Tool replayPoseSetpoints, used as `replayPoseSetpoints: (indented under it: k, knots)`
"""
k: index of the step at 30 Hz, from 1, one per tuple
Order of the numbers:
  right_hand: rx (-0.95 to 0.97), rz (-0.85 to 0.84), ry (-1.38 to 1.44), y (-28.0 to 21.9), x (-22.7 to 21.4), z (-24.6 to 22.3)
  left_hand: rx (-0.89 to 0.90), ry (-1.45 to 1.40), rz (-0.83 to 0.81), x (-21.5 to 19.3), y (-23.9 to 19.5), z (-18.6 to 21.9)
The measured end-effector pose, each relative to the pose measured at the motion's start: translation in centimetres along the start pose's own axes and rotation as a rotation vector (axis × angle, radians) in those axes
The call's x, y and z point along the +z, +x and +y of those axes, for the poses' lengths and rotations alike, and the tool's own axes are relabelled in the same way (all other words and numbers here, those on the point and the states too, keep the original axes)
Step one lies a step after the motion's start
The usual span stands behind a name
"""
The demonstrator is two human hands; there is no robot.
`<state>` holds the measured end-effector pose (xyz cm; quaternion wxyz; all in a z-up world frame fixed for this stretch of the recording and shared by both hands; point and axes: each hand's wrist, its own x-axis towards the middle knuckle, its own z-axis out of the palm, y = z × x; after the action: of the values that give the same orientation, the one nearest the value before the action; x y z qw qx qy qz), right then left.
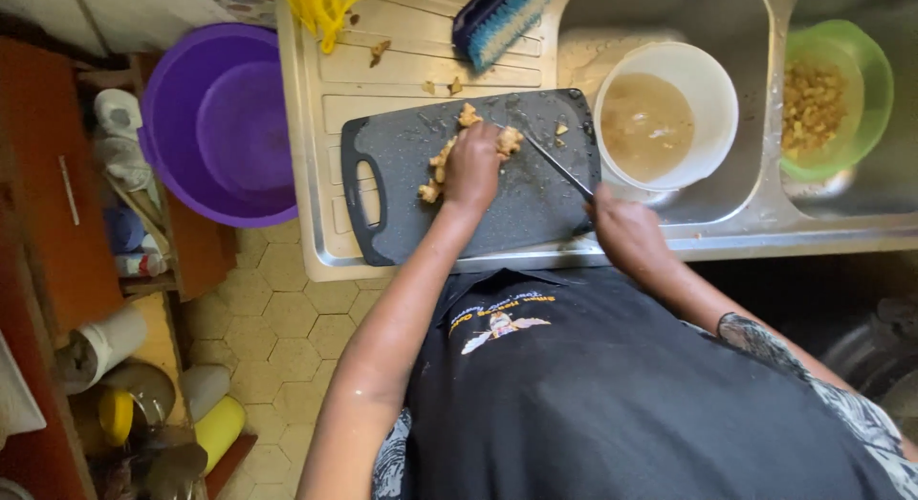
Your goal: The person chops ginger on a cutting board using a knife. They repeatedly transfer the chopped ginger into a bowl of water in the sink, then return to chopping more ginger on the board.
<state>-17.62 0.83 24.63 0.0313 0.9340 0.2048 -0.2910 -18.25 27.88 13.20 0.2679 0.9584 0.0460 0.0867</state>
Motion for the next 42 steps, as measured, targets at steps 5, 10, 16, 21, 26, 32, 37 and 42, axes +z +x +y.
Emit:
replayPoseSetpoints:
  k: [5,10,16,21,26,32,37,42]
  knots:
    - [-0.154,0.214,-0.056,-1.7,-2.0,-4.7,0.006,0.081,-0.013,-2.4,0.0,1.0]
    - [-0.259,0.396,-0.179,-0.2,-0.1,-4.5,0.061,0.094,-0.015,-3.3,0.3,1.5]
    - [-0.234,0.364,-0.191,4.3,4.7,-4.7,0.093,0.160,0.005,-0.3,0.0,0.6]
    - [-0.253,0.448,-0.349,3.6,8.0,-2.1,0.101,0.230,0.055,-0.7,-0.4,0.7]
    - [-0.207,0.145,-0.028,0.5,3.9,-1.0,0.057,0.076,0.007,-3.4,-0.5,1.8]
    - [-0.148,0.118,0.017,-1.7,-1.9,-5.5,0.034,0.014,0.003,-1.9,-0.4,-0.3]
    - [-0.171,0.144,-0.072,-1.0,-1.5,-6.2,0.080,0.049,-0.004,-1.7,0.1,-0.8]
    - [-0.185,0.206,-0.129,0.2,-0.1,-6.5,0.111,0.083,-0.017,-2.6,-0.1,-0.1]
